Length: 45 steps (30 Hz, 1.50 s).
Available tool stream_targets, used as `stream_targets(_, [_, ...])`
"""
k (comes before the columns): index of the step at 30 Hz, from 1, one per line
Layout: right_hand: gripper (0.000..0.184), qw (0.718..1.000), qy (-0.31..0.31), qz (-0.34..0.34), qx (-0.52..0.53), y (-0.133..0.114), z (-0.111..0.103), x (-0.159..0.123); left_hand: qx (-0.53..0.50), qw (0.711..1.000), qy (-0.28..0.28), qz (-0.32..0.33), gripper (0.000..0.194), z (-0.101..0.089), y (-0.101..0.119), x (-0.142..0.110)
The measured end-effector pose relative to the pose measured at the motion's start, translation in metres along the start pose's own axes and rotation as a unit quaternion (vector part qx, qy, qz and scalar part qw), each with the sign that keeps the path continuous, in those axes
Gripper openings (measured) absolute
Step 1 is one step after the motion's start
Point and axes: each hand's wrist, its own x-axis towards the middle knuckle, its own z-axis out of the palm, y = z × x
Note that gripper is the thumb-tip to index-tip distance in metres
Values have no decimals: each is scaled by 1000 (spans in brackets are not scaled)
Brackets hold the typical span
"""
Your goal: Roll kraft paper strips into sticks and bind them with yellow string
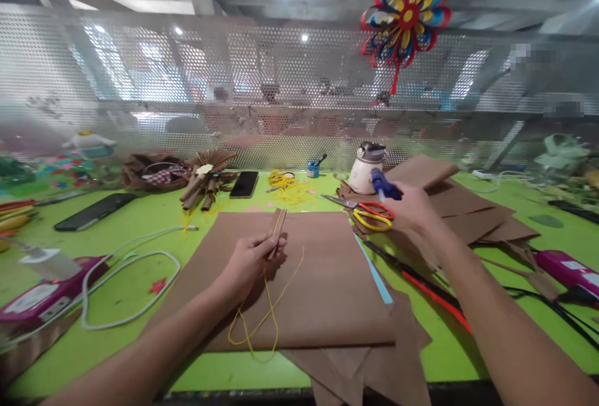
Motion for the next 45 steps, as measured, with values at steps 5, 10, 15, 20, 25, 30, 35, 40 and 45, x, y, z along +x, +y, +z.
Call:
stream_targets(5, [34, 851, -174, -90, 488, -60, 0, -44, 39, 999, -9, 9, 31, -3, -4, 3])
stream_targets(10, [25, 751, -269, -58, 601, -93, 18, -77, 112, 992, -13, 61, 27, -4, 9, -4])
stream_targets(15, [32, 816, -256, -74, 512, -81, 21, -84, 145, 985, -37, 88, 25, -2, 17, -11])
stream_targets(20, [33, 869, -248, -103, 415, -70, 16, -83, 133, 986, -56, 84, 25, -1, 21, -16])
stream_targets(25, [35, 869, -259, -119, 405, -67, 14, -83, 143, 986, -55, 72, 24, 1, 28, -22])
stream_targets(30, [37, 873, -245, -131, 402, -69, 12, -81, 138, 985, -63, 78, 23, 3, 32, -26])
stream_targets(35, [37, 874, -239, -129, 403, -69, 11, -79, 153, 983, -56, 88, 23, 3, 34, -29])
stream_targets(40, [39, 870, -239, -110, 417, -69, 11, -82, 182, 976, -72, 94, 24, 3, 36, -30])
stream_targets(45, [37, 852, -230, -108, 458, -70, 13, -84, 195, 972, -75, 110, 26, 3, 36, -31])
